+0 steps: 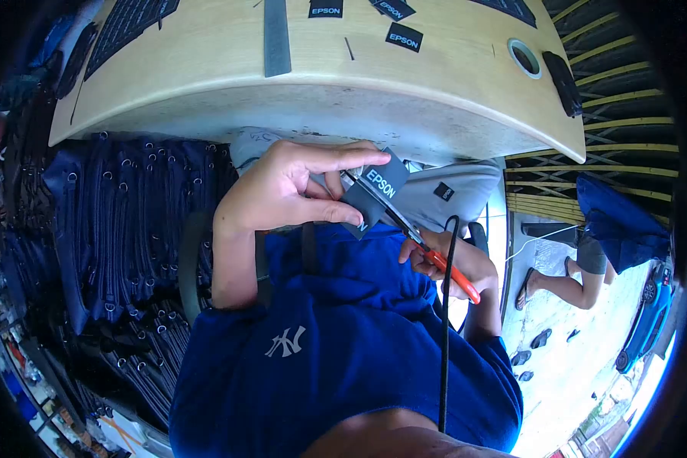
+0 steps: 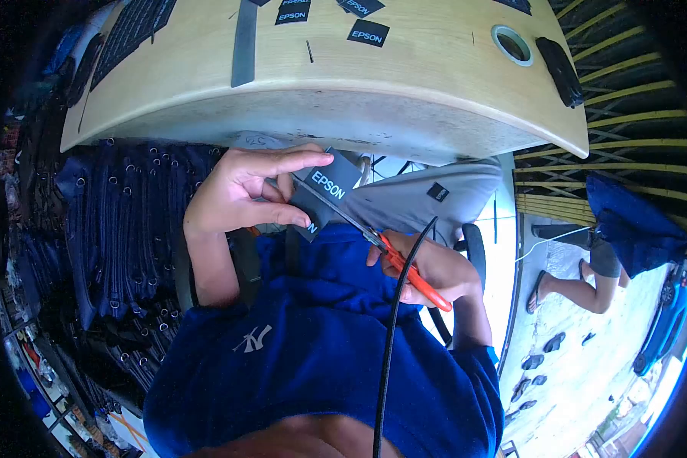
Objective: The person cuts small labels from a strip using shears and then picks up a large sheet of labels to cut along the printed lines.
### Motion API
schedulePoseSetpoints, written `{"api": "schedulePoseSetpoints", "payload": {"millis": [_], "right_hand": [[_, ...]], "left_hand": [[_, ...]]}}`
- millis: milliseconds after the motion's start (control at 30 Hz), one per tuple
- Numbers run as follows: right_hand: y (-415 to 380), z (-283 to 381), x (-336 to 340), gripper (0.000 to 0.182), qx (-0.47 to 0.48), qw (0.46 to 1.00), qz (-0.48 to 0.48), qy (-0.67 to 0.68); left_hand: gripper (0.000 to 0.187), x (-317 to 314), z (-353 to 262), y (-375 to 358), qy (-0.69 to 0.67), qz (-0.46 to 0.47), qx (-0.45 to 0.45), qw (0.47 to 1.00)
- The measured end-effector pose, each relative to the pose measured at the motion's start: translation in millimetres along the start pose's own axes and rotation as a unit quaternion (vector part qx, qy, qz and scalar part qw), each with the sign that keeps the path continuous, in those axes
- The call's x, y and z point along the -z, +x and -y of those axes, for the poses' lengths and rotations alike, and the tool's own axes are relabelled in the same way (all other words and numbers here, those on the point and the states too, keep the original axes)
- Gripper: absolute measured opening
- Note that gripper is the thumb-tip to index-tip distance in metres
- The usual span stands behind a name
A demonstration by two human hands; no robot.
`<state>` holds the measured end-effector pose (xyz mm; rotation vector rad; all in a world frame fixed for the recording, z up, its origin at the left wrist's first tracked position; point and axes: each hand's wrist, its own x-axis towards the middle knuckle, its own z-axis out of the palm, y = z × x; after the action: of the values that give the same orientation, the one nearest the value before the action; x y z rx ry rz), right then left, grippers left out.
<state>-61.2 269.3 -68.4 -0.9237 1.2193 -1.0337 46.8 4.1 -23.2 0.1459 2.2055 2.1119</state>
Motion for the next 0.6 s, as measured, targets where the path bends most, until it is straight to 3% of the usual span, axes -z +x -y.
{"api": "schedulePoseSetpoints", "payload": {"millis": [233,600], "right_hand": [[3,-3,-4,0.075,-0.052,0.998,-0.014,0.039],[3,-8,-1,0.08,-0.045,0.997,-0.005,0.058]], "left_hand": [[0.057,-1,7,-1,-0.005,-0.003,-0.014,1.0],[0.062,0,8,0,-0.011,-0.002,-0.015,1.0]]}}
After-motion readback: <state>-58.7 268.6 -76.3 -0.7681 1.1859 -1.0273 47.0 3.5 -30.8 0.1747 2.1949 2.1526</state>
